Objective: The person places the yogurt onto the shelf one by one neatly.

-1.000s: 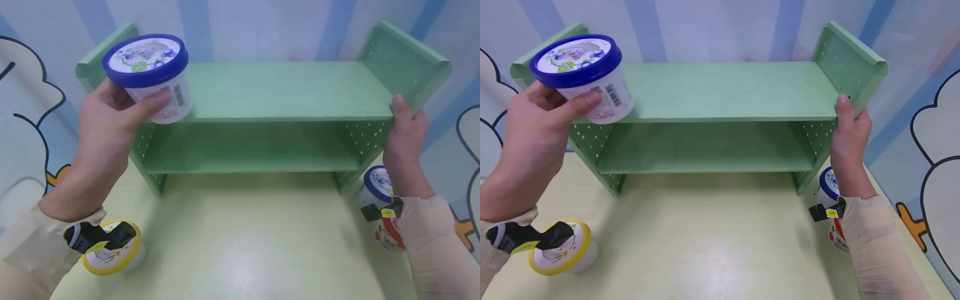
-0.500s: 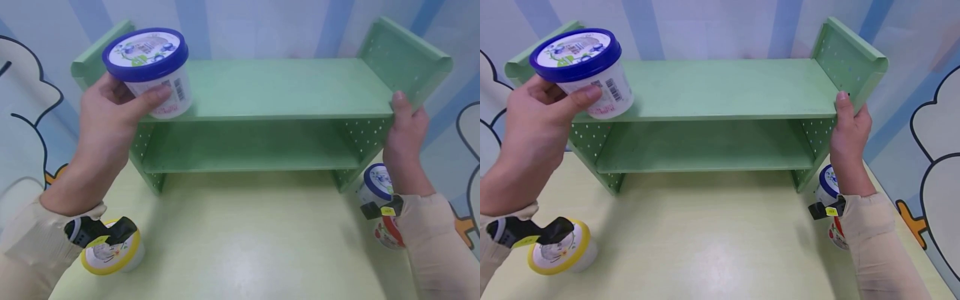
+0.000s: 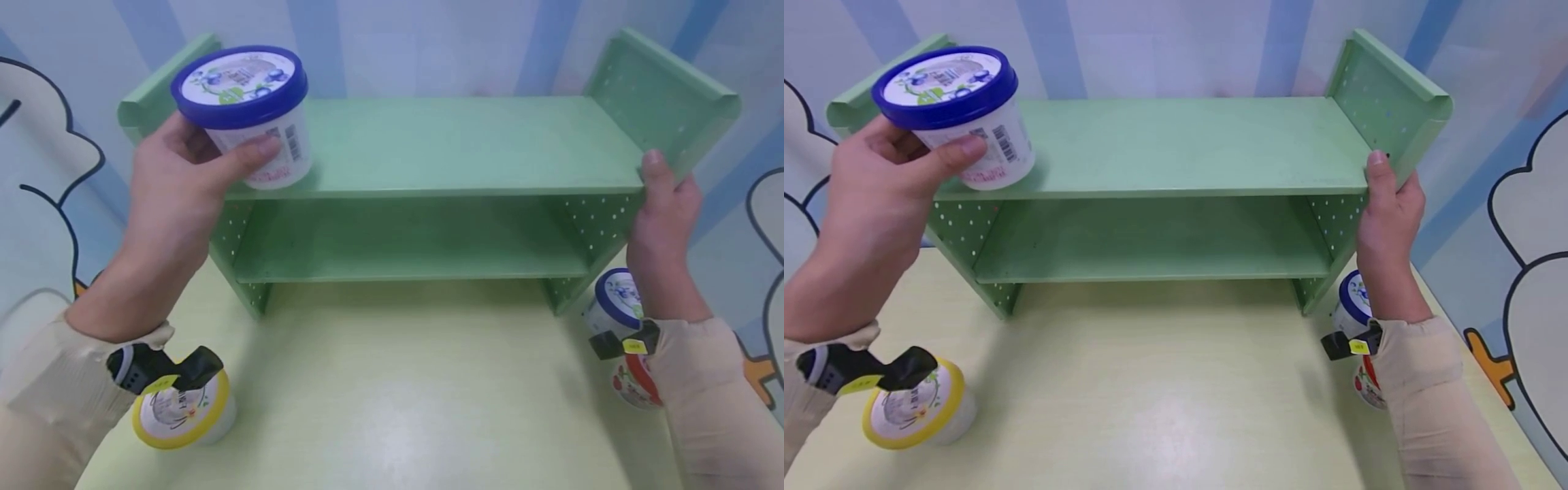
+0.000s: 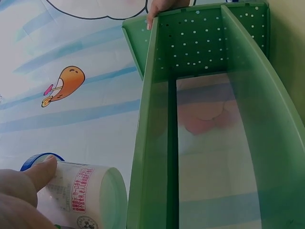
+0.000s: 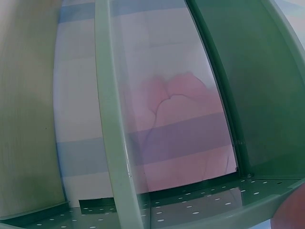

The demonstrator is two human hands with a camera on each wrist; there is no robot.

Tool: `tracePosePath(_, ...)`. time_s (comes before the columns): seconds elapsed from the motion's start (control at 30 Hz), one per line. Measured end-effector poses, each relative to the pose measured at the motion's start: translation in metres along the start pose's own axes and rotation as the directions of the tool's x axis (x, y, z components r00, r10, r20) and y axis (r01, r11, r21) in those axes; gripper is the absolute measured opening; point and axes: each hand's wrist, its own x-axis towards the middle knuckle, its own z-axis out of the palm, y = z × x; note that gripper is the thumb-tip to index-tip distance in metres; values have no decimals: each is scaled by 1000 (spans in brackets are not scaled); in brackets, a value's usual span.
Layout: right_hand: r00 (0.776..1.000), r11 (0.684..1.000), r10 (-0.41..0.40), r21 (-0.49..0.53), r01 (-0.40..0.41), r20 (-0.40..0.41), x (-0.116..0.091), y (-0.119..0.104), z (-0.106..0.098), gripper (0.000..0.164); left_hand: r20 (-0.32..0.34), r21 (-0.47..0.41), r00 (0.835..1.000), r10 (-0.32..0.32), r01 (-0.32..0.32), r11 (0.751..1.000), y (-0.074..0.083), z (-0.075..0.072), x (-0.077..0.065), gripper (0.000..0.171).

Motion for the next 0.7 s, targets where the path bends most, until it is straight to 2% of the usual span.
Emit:
tracePosePath(0.27,1000,1000,-19,-2,19,12,0,0,-1,30,-1,6,999,-34,34,999,-1,-1,5,65)
tracePosePath(0.5,1000,999,17,-47,-18,-21,-3,1,2,31,-7,31,997,-77,77,997,-4,-2,6,66)
tracePosePath(0.7,1000,998,13,-55,-13,-3,-2,1,0,33,-6,43,996,-85,86,995,-4,-2,7,68)
